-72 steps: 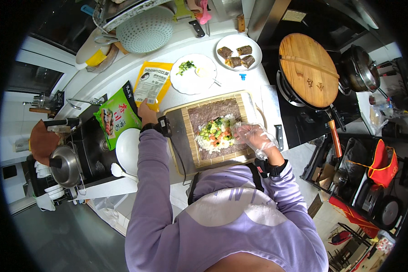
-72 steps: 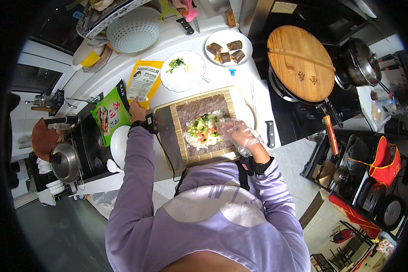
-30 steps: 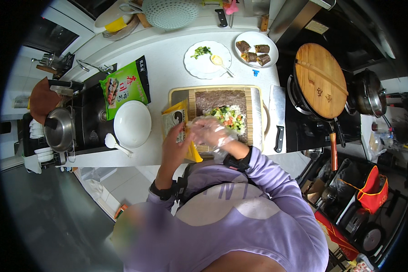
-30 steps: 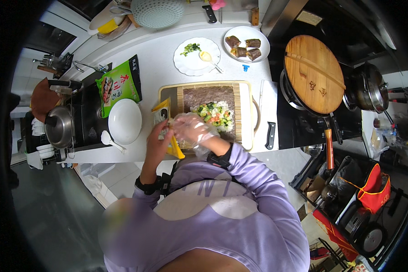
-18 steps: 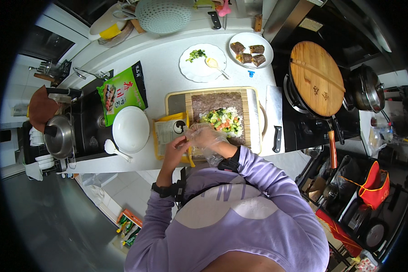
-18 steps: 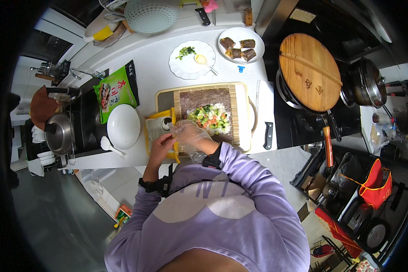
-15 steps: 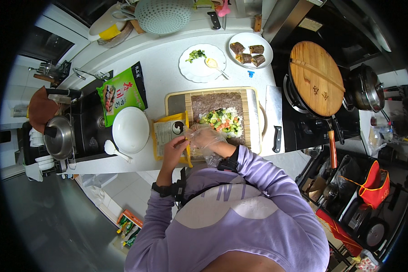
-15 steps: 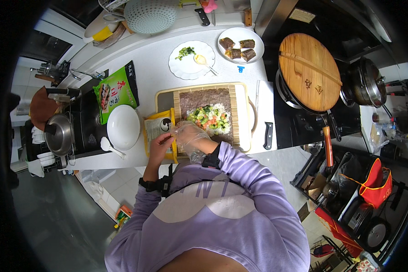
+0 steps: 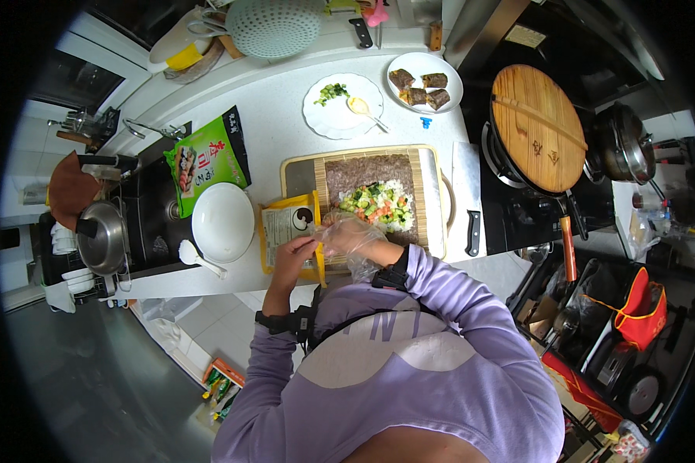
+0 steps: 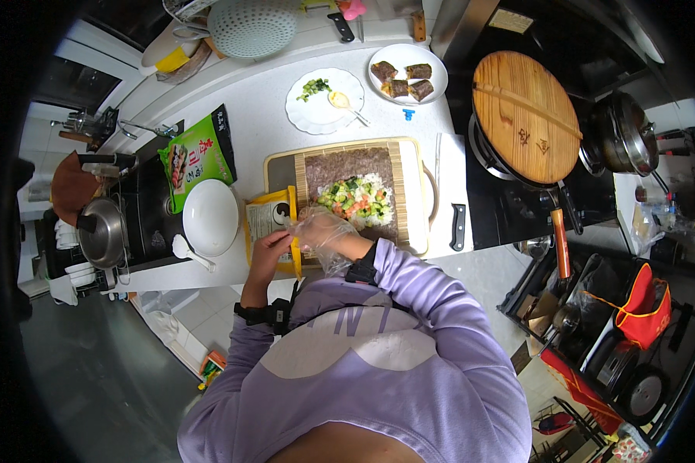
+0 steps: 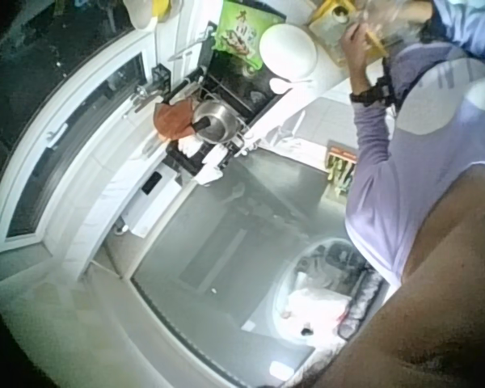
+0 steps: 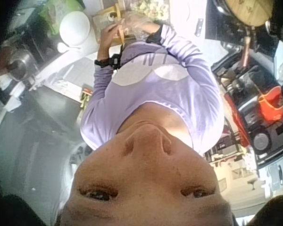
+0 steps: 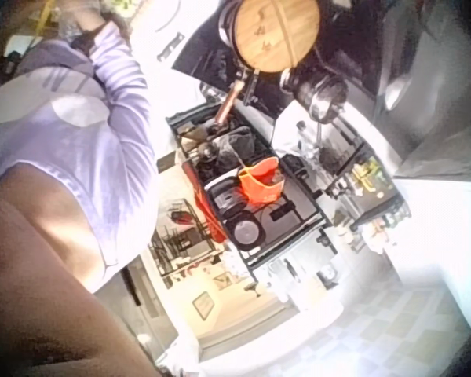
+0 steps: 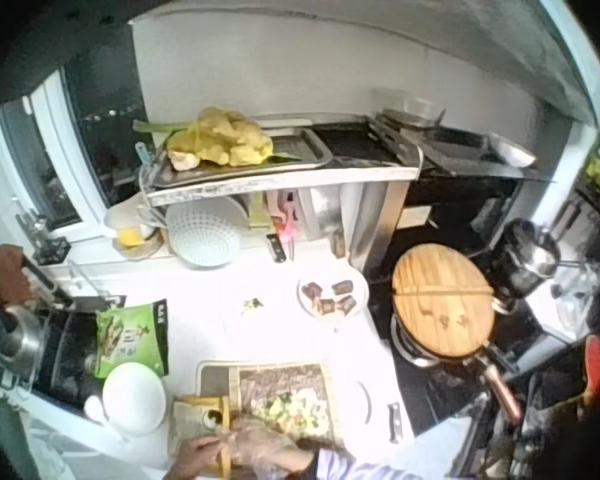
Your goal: The person prepares a sushi roll by placing a sheet of nori on a bamboo mat, spreading rice over it, and adding chopped vegetables and shredded cheese. The person uses gloved hands to handle the ingredients and arranges them in layers on the nori.
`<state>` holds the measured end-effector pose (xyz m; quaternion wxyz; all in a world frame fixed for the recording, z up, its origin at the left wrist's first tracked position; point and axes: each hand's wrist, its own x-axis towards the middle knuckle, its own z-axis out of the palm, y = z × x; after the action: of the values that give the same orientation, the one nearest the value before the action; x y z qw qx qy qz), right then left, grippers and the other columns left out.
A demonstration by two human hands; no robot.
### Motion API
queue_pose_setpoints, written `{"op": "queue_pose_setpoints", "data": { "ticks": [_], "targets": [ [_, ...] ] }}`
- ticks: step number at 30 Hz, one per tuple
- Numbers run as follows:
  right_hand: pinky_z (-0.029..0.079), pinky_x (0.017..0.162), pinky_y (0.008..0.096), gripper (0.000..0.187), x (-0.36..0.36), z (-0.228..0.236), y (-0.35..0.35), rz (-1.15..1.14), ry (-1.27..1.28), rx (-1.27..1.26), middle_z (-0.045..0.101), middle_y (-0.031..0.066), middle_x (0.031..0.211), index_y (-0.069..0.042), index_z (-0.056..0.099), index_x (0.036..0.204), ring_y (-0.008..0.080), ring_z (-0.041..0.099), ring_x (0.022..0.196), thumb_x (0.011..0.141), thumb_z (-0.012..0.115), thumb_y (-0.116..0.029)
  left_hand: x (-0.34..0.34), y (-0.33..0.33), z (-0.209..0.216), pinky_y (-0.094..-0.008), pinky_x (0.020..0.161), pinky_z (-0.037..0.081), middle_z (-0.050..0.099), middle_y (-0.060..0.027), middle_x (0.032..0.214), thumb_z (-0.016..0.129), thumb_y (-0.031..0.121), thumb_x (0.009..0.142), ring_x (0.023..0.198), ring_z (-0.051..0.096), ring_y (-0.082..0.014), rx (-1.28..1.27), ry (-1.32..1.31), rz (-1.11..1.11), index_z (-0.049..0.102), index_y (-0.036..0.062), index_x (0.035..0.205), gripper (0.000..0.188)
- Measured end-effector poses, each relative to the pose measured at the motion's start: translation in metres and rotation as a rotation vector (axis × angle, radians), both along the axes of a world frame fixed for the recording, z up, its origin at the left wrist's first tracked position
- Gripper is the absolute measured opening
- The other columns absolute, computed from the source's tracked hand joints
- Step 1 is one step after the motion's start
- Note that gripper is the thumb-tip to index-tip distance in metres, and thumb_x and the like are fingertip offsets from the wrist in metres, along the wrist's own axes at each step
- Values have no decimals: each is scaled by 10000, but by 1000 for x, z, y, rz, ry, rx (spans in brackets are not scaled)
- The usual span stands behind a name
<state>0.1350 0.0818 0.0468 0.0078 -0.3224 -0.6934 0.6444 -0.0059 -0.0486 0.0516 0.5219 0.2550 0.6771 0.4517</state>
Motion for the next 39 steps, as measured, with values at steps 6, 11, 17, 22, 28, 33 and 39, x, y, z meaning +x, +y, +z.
{"op": "queue_pose_setpoints", "data": {
  "ticks": [6, 11, 17, 22, 28, 33, 39],
  "targets": [
    [476, 524, 283, 387, 4, 30, 4, 30, -9, 9, 628, 61, 603, -20, 637, 853, 122, 602, 527, 899, 551, -394, -1, -3, -2, -219, 692, 455, 645, -5, 872, 642, 185, 877, 751, 561, -70, -6, -90, 36, 665, -27, 1034, 265],
    [457, 487, 276, 386, 2, 24, -4, -142, -8, -215, 610, 71, 575, 0, 621, 803, 112, 574, 487, 879, 591, -377, -4, -4, -3, -215, 679, 445, 636, -1, 854, 626, 151, 878, 736, 548, -69, 20, -173, 47, 664, -37, 1017, 237],
    [458, 496, 280, 359, 1, -2, -8, -21, 264, 63, 591, 85, 562, 21, 572, 745, 135, 562, 488, 841, 650, -316, 7, 3, 0, -218, 670, 438, 616, 10, 833, 619, 28, 795, 760, 566, -76, 130, 232, -124, 616, 5, 906, 114],
    [498, 615, 335, 215, 1, 10, -11, -200, 55, 255, 614, 132, 728, 17, 574, 802, 242, 628, 656, 774, 661, -177, 19, 9, 22, -267, 637, 454, 605, -37, 772, 597, 11, 772, 700, 574, -126, -49, 510, -3, 585, 12, 901, 130],
    [501, 710, 398, 174, 14, 56, 4, -232, -85, 589, 627, 203, 907, -39, 607, 940, 354, 616, 827, 787, 589, -119, 11, 9, 79, -399, 633, 491, 571, -138, 856, 549, 34, 773, 689, 598, -315, 51, 1049, 237, 572, 40, 909, 138],
    [513, 690, 409, 339, 11, 84, 0, -196, -45, 546, 647, 218, 790, -19, 602, 1080, 380, 638, 777, 798, 620, -206, 28, 22, 92, -349, 578, 472, 535, -115, 849, 569, -16, 745, 634, 569, -253, 160, 1015, 207, 558, 29, 902, 163],
    [505, 770, 419, 355, 0, 74, -2, -136, -148, 379, 636, 228, 953, -34, 578, 1130, 389, 615, 886, 810, 550, -183, 41, 25, 88, -403, 598, 500, 547, -111, 909, 558, 46, 769, 695, 609, -301, 123, 1029, 16, 548, 78, 980, 214]
  ]
}}
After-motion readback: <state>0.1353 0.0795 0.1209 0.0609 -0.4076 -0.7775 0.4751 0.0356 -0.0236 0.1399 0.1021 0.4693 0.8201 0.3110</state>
